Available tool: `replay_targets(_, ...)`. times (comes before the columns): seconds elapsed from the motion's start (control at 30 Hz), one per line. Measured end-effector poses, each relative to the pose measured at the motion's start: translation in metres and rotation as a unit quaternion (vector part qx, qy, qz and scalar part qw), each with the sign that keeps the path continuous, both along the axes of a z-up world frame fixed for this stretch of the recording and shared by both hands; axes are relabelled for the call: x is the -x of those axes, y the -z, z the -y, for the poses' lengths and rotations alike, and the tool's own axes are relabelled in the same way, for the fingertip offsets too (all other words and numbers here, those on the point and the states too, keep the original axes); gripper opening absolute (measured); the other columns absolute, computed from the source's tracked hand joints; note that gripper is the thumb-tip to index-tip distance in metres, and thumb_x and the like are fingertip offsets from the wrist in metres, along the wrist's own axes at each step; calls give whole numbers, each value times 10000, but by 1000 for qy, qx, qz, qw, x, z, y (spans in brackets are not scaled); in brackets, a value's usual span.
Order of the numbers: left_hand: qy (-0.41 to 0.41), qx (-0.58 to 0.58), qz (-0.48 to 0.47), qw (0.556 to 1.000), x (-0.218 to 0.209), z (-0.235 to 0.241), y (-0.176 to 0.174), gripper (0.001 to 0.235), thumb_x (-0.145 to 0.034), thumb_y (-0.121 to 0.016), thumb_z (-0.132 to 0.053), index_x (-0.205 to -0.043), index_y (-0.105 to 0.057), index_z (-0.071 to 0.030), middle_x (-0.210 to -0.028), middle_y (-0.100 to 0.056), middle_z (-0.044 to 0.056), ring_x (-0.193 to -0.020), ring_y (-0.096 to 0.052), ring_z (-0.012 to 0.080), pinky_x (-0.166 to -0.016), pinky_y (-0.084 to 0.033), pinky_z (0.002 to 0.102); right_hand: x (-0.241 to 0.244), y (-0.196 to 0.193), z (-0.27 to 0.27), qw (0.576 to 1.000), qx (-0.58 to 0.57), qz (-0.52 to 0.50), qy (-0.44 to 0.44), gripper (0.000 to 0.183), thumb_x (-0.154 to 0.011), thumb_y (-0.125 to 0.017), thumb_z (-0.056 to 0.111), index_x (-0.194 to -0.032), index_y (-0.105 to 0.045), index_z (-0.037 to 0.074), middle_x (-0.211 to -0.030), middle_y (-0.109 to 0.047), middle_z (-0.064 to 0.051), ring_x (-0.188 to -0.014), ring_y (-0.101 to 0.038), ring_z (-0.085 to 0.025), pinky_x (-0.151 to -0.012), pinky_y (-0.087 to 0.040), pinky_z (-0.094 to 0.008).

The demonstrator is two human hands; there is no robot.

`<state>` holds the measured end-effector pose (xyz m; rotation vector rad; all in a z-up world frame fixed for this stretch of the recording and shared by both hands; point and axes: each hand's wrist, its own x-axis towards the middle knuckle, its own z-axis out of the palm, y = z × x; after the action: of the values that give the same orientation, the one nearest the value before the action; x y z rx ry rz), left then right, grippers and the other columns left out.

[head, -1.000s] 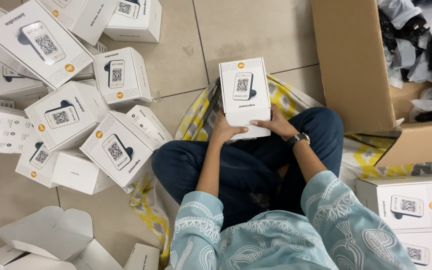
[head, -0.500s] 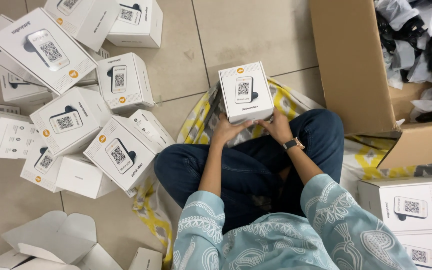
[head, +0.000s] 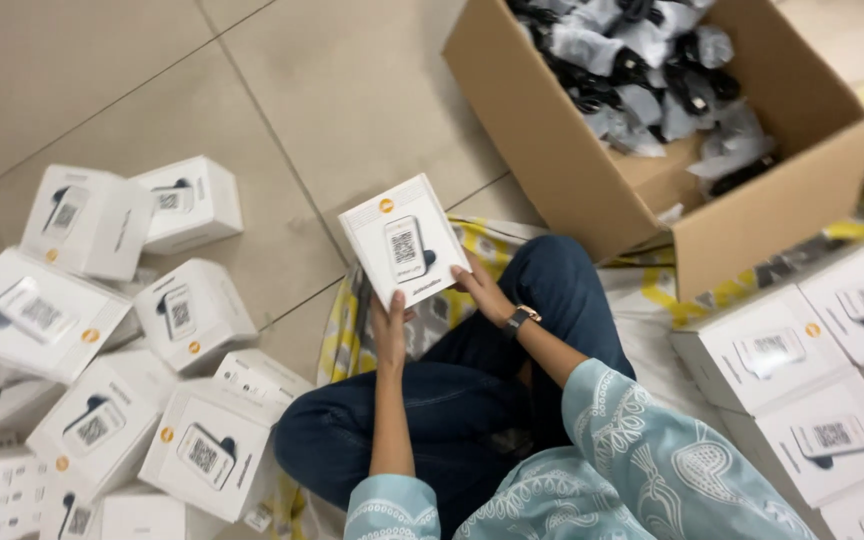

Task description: The person packs small electronic devices into white cardboard boxes while sitting cross-legged on the floor.

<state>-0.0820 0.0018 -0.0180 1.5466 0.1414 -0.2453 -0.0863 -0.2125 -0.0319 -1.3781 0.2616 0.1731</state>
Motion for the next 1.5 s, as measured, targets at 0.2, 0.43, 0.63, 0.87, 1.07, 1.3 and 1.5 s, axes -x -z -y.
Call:
replay_targets(0.2, 21, -14, 85, 996, 53, 42, -15, 766, -1043, -518, -509, -1513, -386, 82, -1471, -521, 212, -1312, -532, 293, -1105, -414, 405, 66, -82, 30, 981, 108, 129, 97, 705, -1075, -541, 420, -1593, -297, 8, -1619, -380, -176, -1492, -376, -259, -1211, -299, -380)
replay_targets(0.43, 178, 25, 189, 965, 120, 209, -115, 1065, -954, -591, -682, -1583, -171, 68, -1539, -401, 265, -1379, -471, 341, -1159, -367, 451, 202, -126, 138, 916, 103, 137, 362, 836, -1040, -455, 595, -1568, -332, -42, -1533, -474, -190, -1422, -450, -250, -1180, -360, -379)
replay_targets(0.63, 401, 120, 115, 901, 198, 336, -127, 1041, -941, -643, -683, -1530, -157, 25, -1445, -441, 272, -1339, -496, 347, -1162, -386, 451, 349, -93, 215, 788, 142, 69, 595, 678, -1092, -448, 567, -1402, -510, -32, -1156, -593, -58, -1021, -510, -122, -868, -434, -297)
replay_targets(0.87, 595, 96, 71, 795, 291, 409, -154, 929, -1040, -531, -617, -1603, -206, 47, -1563, -433, 290, -1364, -563, 382, -1110, -477, 447, 469, -126, 240, 656, 142, 0, 741, 596, -1115, -405, 604, -1172, -565, 33, -998, -602, -3, -912, -572, -108, -772, -474, -273)
replay_targets(1.07, 701, -12, 31, 712, 316, 423, -148, 876, -955, -518, -558, -1598, -251, -26, -1565, -413, 264, -1277, -588, 384, -898, -584, 447, 504, -100, 255, 560, 402, -254, 678, 868, -1087, -648, 539, -1584, -278, -70, -1577, -243, -302, -1466, -239, -396, -1226, -259, -522)
replay_targets(1.3, 689, -57, 240, 682, 315, 418, -70, 727, -1059, -573, -370, -1631, -293, -20, -1655, -350, 261, -1528, -336, 451, -1221, -316, 489, 447, -147, 280, 589, 670, -257, 372, 817, -948, -787, 446, -1646, -439, 202, -1743, -248, -244, -1618, -163, -419, -1267, -112, -657)
replay_targets(1.5, 739, -126, 329, 574, 301, 408, -71, 772, -885, -714, -213, -1552, -371, -30, -1679, -226, 267, -1540, -274, 431, -1228, -298, 470, 443, -131, 298, 566, 671, -276, 392, 724, -878, -812, 508, -1515, -560, 274, -1645, -430, -127, -1547, -321, -344, -1207, -97, -719)
